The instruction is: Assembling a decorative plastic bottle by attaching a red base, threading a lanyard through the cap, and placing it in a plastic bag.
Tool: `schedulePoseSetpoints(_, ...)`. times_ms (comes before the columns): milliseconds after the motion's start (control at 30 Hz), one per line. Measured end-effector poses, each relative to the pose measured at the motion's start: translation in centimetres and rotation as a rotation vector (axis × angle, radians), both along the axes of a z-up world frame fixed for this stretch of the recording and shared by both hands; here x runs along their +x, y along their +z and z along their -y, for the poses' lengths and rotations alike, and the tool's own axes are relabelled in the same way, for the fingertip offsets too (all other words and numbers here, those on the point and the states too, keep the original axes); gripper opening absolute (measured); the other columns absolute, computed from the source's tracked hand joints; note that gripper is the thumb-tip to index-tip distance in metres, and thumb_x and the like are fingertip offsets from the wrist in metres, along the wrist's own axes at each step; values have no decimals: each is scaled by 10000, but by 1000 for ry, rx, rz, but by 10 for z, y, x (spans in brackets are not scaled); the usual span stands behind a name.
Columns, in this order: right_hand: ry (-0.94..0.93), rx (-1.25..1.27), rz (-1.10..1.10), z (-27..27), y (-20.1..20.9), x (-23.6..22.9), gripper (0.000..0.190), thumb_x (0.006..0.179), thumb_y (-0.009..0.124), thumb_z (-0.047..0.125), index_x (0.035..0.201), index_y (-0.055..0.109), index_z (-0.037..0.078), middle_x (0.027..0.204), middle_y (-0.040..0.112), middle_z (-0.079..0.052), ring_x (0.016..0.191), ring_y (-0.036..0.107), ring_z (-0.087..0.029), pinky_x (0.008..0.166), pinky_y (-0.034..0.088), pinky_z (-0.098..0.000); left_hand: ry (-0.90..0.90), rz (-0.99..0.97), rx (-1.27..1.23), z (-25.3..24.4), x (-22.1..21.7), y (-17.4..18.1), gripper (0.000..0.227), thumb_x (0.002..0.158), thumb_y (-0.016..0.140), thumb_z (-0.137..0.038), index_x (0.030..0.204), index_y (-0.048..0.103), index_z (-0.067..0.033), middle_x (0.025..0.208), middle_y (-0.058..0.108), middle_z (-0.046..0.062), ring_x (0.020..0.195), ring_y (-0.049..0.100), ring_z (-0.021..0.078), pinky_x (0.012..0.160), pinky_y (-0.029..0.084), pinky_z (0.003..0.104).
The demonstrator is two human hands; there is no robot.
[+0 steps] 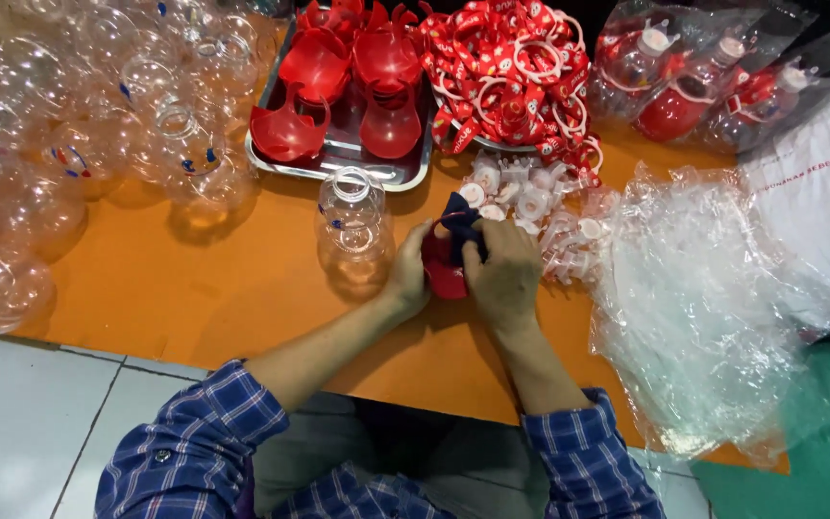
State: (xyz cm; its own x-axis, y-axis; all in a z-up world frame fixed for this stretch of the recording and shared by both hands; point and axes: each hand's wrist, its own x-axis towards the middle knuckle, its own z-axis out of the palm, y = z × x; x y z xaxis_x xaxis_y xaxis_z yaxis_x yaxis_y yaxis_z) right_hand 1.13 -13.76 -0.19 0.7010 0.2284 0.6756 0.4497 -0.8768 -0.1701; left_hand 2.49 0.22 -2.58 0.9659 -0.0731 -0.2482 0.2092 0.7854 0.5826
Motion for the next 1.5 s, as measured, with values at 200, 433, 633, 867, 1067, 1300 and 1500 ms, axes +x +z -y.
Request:
schedulePoseSetpoints(200,41,7,-126,-3,-15,4,232,825,744,154,1051,694,144,884,678,-71,887,676,-290,824,485,-391,35,-15,-88,2,11,-31,317,1010,601,-308,867,723,-52,825,719,115,720,664,198,697,559,281)
schedulePoseSetpoints(433,349,309,-442,-25,-4,-6,243,835,759,125,1074,737,168,961,754,-68,980,714,-287,868,523,-363,3,-76,-76,-1,-4,17,342,995,583,-364,845,740,-100,736,719,97,651,666,177,604,536,244)
schedulePoseSetpoints(633,258,364,-462,-33,7,4,193,911,720,105,1102,703,127,955,733,-97,970,727,-302,839,579,-375,27,-160,-91,-3,2,6,340,998,589,-371,902,756,-90,775,722,81,686,649,170,675,554,252)
schedulePoseSetpoints(867,147,-240,-407,-5,-1,9,249,752,796,180,988,718,190,870,671,7,867,684,-230,749,479,-353,77,-147,-171,3,9,-46,311,1001,608,-310,962,746,-34,824,714,131,741,664,212,718,567,300)
schedulePoseSetpoints(1067,-102,-243,-246,-17,8,0,295,791,783,171,1067,680,155,921,644,-45,896,661,-244,793,465,-356,26,-69,-87,-4,9,-34,314,1032,586,-302,904,736,-57,815,704,79,731,667,187,753,577,286)
schedulePoseSetpoints(1300,187,180,-753,-42,44,-12,208,804,701,81,1011,711,95,854,708,-145,860,696,-389,774,517,-430,52,-82,32,-6,-4,17,381,994,626,-304,706,687,-62,648,620,80,576,590,156,522,511,226)
schedulePoseSetpoints(1500,191,635,-574,-46,31,-8,161,858,686,31,993,688,120,861,718,-106,878,740,-287,795,566,-370,74,-57,174,-8,19,-59,419,1008,586,-360,687,645,-98,573,574,82,504,560,172,434,450,248)
